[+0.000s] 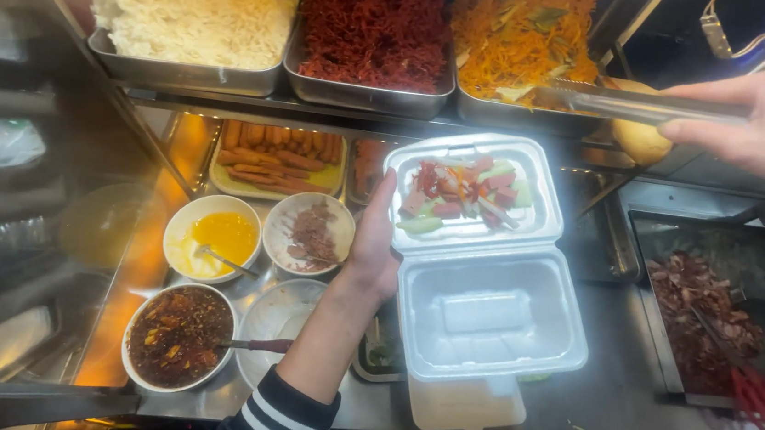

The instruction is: Preparing and assembling sandwiches and food containers with various ingredients like meat, vegetables, and sauces

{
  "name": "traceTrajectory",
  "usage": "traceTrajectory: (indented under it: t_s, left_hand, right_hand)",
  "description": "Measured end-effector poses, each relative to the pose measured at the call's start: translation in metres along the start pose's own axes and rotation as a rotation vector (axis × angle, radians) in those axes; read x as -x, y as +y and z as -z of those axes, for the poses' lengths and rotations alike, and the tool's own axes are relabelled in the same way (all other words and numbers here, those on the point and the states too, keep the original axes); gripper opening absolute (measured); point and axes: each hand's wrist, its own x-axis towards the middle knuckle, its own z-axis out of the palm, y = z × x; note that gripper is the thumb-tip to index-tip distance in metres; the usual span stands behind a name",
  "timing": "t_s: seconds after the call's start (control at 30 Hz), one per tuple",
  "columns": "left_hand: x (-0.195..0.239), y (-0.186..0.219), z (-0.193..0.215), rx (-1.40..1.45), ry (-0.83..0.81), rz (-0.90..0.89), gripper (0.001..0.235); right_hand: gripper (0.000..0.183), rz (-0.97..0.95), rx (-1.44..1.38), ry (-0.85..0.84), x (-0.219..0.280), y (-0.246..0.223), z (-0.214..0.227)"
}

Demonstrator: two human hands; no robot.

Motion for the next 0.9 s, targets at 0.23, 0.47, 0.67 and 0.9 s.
traceTrajectory:
  t_s: [0.23, 0.47, 0.67, 0.9]
  left_hand:
    - [0.004, -0.017, -0.026, -0.100, -0.028, 0.010, 0.064]
    - [-0.004, -0.029, -0.022, -0.105, -0.051, -0.004, 0.065]
    - [0.000, -0.027, -0.019, -0.111, -0.051, -0.010, 0.066]
    - [0.010, -0.021, -0.022, -0.100, -0.079, 0.005, 0.067]
  right_hand:
    - [0.046, 0.013, -0.248, -0.002, 0.007, 0.004, 0.012]
    - [0.057, 0.098, 0.087, 0.162, -0.010, -0.001, 0.001]
    - [0.047, 0.080, 0.403, -0.109, -0.013, -0.127, 0.017]
    - [0.044, 0.101, 0.179, 0.044, -0.008, -0.073, 0.030]
